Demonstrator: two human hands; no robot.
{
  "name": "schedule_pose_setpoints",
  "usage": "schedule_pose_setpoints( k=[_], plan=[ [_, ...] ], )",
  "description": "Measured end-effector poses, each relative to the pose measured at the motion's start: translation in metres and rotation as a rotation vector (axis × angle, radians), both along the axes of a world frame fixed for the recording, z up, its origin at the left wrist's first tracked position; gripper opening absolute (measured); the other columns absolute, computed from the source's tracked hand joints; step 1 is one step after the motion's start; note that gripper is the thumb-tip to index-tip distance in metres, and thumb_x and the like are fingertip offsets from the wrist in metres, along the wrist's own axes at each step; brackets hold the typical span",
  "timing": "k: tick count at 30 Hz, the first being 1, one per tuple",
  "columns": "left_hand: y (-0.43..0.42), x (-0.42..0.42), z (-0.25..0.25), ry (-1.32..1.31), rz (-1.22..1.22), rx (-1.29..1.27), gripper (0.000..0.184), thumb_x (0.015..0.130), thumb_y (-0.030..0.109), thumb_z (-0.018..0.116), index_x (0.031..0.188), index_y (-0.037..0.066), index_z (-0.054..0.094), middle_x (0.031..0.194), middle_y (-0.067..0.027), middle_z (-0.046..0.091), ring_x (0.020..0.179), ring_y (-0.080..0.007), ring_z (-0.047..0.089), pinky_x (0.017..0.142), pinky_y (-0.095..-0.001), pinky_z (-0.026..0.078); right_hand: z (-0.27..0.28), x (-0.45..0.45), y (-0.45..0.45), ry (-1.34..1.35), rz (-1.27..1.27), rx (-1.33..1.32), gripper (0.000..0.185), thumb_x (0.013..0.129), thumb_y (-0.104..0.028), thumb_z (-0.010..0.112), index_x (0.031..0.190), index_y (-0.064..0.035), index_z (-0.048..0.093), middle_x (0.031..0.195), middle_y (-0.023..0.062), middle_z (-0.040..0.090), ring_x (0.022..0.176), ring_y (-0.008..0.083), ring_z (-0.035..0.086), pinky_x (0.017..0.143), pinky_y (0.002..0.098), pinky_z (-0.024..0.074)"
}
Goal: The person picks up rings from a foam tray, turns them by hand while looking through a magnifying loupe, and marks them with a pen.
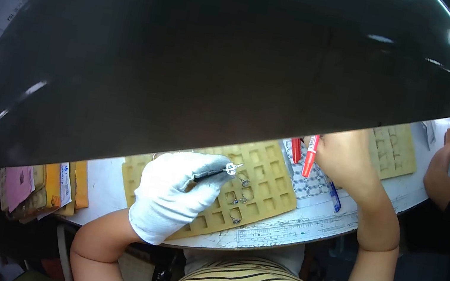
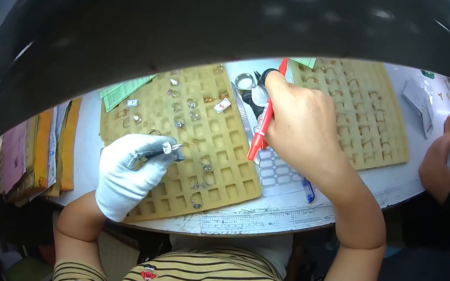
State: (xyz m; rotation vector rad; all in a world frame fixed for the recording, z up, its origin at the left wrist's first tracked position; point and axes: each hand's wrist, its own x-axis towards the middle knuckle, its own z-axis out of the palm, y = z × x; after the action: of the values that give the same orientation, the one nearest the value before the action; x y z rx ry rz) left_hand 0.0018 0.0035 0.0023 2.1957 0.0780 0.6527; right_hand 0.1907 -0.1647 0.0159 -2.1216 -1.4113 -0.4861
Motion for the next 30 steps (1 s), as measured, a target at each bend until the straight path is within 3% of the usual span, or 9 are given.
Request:
schedule_pose_setpoints(
  k=[2, 8, 15, 17, 18, 20, 24, 30],
  plan=[
    [-0.003, -0.002, 0.003, 0.089, 0.030, 0.006, 0.013, 0.082, 0.006, 0.069, 0.095, 0.002, 0.068, 0.081, -0.0102, 0.069, 0.071, -0.0182, 0.066, 0.066, -0.0278, 0.053, -0.013, 0.005, 0.005, -0.021, -0.131, -0.238, 0.014, 0.067, -0.002, 0.064, 0.076, -0.0005, 0.053, 0.061, 0.0183, 0.060, 0.058, 0.0332, 0.063, 0.054, 0.0407, 0.0475],
    [-0.001, -0.002, 0.006, 0.087, 0.006, 0.055, 0.014, 0.081, 0.003, 0.068, 0.095, 0.002, 0.068, 0.084, -0.0094, 0.069, 0.074, -0.0178, 0.066, 0.069, -0.0280, 0.053, -0.032, 0.017, 0.006, -0.088, -0.140, -0.321, 0.012, 0.069, -0.005, 0.063, 0.079, -0.0010, 0.056, 0.060, 0.0159, 0.061, 0.061, 0.0332, 0.064, 0.059, 0.0420, 0.0490],
    [0.000, -0.003, 0.006, 0.075, -0.030, 0.069, 0.017, 0.080, 0.003, 0.068, 0.097, 0.002, 0.067, 0.084, -0.0101, 0.069, 0.075, -0.0198, 0.067, 0.069, -0.0287, 0.053, -0.007, 0.005, 0.001, 0.010, -0.165, -0.353, 0.011, 0.073, -0.010, 0.065, 0.078, -0.0015, 0.060, 0.061, 0.0144, 0.062, 0.057, 0.0318, 0.063, 0.055, 0.0408, 0.0474],
    [-0.001, -0.003, 0.007, 0.079, -0.024, 0.073, 0.017, 0.080, 0.003, 0.068, 0.097, 0.002, 0.066, 0.084, -0.0101, 0.069, 0.075, -0.0198, 0.067, 0.069, -0.0289, 0.053, 0.000, -0.006, 0.004, 0.085, 0.135, -0.112, 0.012, 0.075, -0.012, 0.068, 0.084, -0.0044, 0.065, 0.059, 0.0112, 0.061, 0.052, 0.0280, 0.061, 0.050, 0.0372, 0.0456],
    [-0.001, -0.003, 0.007, 0.095, -0.020, 0.067, 0.018, 0.080, 0.003, 0.069, 0.098, 0.002, 0.067, 0.084, -0.0100, 0.069, 0.075, -0.0197, 0.067, 0.069, -0.0289, 0.053, -0.002, -0.011, 0.007, 0.086, 0.135, -0.111, 0.012, 0.075, -0.012, 0.068, 0.084, -0.0044, 0.065, 0.059, 0.0112, 0.061, 0.052, 0.0280, 0.061, 0.050, 0.0372, 0.0456],
    [-0.001, -0.003, 0.007, 0.113, -0.019, 0.062, 0.018, 0.080, 0.003, 0.069, 0.098, 0.002, 0.067, 0.084, -0.0098, 0.069, 0.075, -0.0197, 0.067, 0.069, -0.0290, 0.052, -0.010, -0.020, 0.011, 0.356, 0.465, 0.045, 0.018, 0.075, -0.013, 0.071, 0.092, -0.0078, 0.068, 0.057, 0.0081, 0.060, 0.050, 0.0247, 0.059, 0.047, 0.0346, 0.0434],
    [0.000, -0.001, 0.002, 0.042, -0.032, 0.067, 0.019, 0.079, 0.003, 0.070, 0.097, 0.003, 0.067, 0.084, -0.0090, 0.068, 0.076, -0.0190, 0.066, 0.069, -0.0284, 0.052, -0.026, -0.022, 0.013, 0.335, 0.536, 0.100, 0.023, 0.072, -0.012, 0.073, 0.095, -0.0079, 0.069, 0.056, 0.0069, 0.058, 0.048, 0.0238, 0.057, 0.047, 0.0349, 0.0425],
    [-0.007, -0.001, 0.013, 0.134, 0.007, -0.035, 0.019, 0.080, 0.004, 0.070, 0.098, 0.003, 0.067, 0.084, -0.0091, 0.069, 0.077, -0.0181, 0.066, 0.070, -0.0276, 0.052, -0.030, -0.025, 0.016, 0.294, 0.573, 0.186, 0.028, 0.066, -0.006, 0.072, 0.093, -0.0073, 0.069, 0.054, 0.0062, 0.055, 0.046, 0.0240, 0.055, 0.046, 0.0346, 0.0408]
  ],
)
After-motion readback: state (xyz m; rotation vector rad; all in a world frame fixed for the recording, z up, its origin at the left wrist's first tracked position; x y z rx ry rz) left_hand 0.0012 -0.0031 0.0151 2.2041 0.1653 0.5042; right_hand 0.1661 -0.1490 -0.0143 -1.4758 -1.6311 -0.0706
